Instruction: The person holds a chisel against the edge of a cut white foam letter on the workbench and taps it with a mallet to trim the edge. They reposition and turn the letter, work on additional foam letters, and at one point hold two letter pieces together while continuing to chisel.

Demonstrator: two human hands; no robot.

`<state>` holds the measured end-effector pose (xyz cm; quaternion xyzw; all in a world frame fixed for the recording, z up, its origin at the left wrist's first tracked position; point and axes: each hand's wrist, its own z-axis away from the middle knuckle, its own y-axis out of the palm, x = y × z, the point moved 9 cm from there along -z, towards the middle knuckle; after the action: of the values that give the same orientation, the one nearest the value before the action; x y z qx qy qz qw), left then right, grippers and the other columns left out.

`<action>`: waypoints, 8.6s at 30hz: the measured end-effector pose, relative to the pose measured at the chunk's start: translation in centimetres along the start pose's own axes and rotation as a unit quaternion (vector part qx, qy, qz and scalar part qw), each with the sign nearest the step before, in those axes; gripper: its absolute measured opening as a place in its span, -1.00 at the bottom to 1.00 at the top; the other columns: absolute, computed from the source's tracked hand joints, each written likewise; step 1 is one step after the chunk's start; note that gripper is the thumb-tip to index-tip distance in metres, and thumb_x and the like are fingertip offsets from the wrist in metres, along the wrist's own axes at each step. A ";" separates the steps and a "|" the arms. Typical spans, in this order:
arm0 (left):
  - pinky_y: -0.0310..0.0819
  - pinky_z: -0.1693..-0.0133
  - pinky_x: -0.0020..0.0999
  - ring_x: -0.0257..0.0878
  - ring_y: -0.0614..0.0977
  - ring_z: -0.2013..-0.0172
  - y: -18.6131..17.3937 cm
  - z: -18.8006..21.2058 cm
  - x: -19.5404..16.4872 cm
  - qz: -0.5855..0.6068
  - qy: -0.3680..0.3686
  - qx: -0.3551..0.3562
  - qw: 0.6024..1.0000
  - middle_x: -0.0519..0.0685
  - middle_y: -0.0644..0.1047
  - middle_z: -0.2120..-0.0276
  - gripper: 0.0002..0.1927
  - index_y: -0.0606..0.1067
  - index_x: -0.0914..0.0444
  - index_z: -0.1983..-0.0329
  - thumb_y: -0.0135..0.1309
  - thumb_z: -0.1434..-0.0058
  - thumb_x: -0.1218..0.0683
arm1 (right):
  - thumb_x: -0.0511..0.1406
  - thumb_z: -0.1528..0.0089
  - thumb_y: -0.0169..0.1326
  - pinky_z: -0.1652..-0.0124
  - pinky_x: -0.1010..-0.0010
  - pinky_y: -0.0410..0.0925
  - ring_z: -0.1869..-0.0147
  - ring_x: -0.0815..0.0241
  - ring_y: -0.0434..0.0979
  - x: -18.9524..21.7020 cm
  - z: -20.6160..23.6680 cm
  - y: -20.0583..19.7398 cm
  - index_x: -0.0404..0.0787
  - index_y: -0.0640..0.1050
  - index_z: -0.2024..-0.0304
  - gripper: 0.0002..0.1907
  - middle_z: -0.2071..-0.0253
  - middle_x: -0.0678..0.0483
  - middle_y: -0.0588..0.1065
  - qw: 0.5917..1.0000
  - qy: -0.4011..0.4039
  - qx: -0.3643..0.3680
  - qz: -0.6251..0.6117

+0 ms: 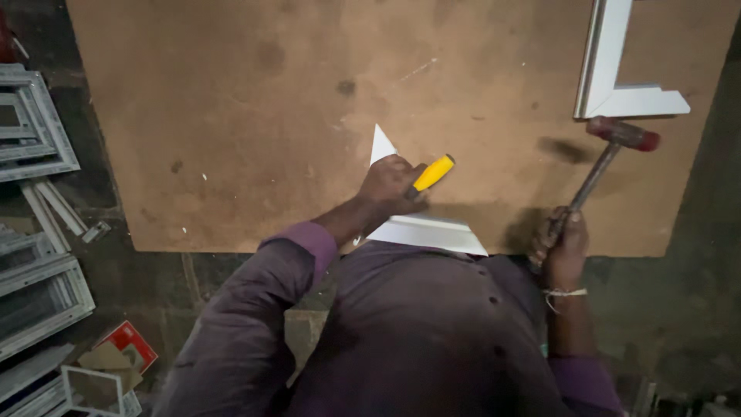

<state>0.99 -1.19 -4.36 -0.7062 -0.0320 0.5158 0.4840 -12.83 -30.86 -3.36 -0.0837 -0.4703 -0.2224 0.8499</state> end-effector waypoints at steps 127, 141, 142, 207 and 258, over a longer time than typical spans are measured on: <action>0.42 0.16 0.02 0.13 0.61 0.40 0.2 -2.5 0.5 -0.039 -0.061 0.018 0.997 0.16 0.61 0.50 -0.44 0.35 0.18 -0.28 -0.05 -0.34 -0.21 | -0.19 -0.22 0.16 0.11 0.16 0.40 0.06 -0.03 0.51 -9.2 2.1 18.7 0.26 0.25 -0.42 -0.27 0.10 -0.01 0.45 0.621 -0.216 0.442 0.610; 0.23 -0.15 0.02 -0.03 0.63 0.44 -0.4 -1.4 1.1 -0.063 -0.073 -0.061 0.993 0.07 0.57 0.59 -0.45 0.40 0.31 -0.23 0.02 -0.33 -0.14 | -0.14 -0.23 0.12 0.02 0.11 0.42 0.01 -0.07 0.56 -8.2 2.3 19.2 0.27 0.31 -0.39 -0.34 0.00 -0.03 0.47 0.617 -0.132 0.449 0.633; 0.22 -0.16 0.02 -0.03 0.63 0.43 -0.4 -1.3 1.0 -0.063 -0.072 -0.061 0.994 0.06 0.57 0.59 -0.44 0.41 0.31 -0.24 0.02 -0.33 -0.14 | -0.12 -0.24 0.12 0.01 0.11 0.43 0.00 -0.07 0.56 -8.3 2.2 19.2 0.27 0.32 -0.38 -0.36 -0.01 -0.02 0.47 0.607 -0.127 0.449 0.643; 0.25 -0.09 -0.10 -0.08 0.65 0.34 -1.5 -0.1 1.2 -0.067 -0.057 -0.096 0.992 0.07 0.62 0.50 -0.48 0.50 0.37 -0.11 0.01 -0.30 -0.12 | -0.13 -0.25 0.33 -0.20 -0.07 0.15 -0.24 -0.37 0.31 4.8 -4.6 9.0 -0.50 0.33 -0.28 -0.23 -0.16 -0.41 0.34 0.694 -0.364 -0.160 0.600; 0.27 -0.03 -0.11 -0.04 0.60 0.29 0.3 -0.4 2.3 -0.032 -0.101 -0.029 0.994 0.10 0.60 0.43 -0.54 0.56 0.24 0.01 0.05 -0.23 -0.18 | -0.11 -0.54 -0.18 0.48 0.46 0.31 0.47 0.27 0.42 0.3 -9.4 5.8 -0.22 0.51 -0.02 -0.65 0.46 0.09 0.43 0.903 -0.133 0.065 0.403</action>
<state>2.21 -0.31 -6.21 -0.6625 -0.1182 0.5677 0.4742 -2.86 -29.15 -7.82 -0.2396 -0.5181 0.1838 0.8003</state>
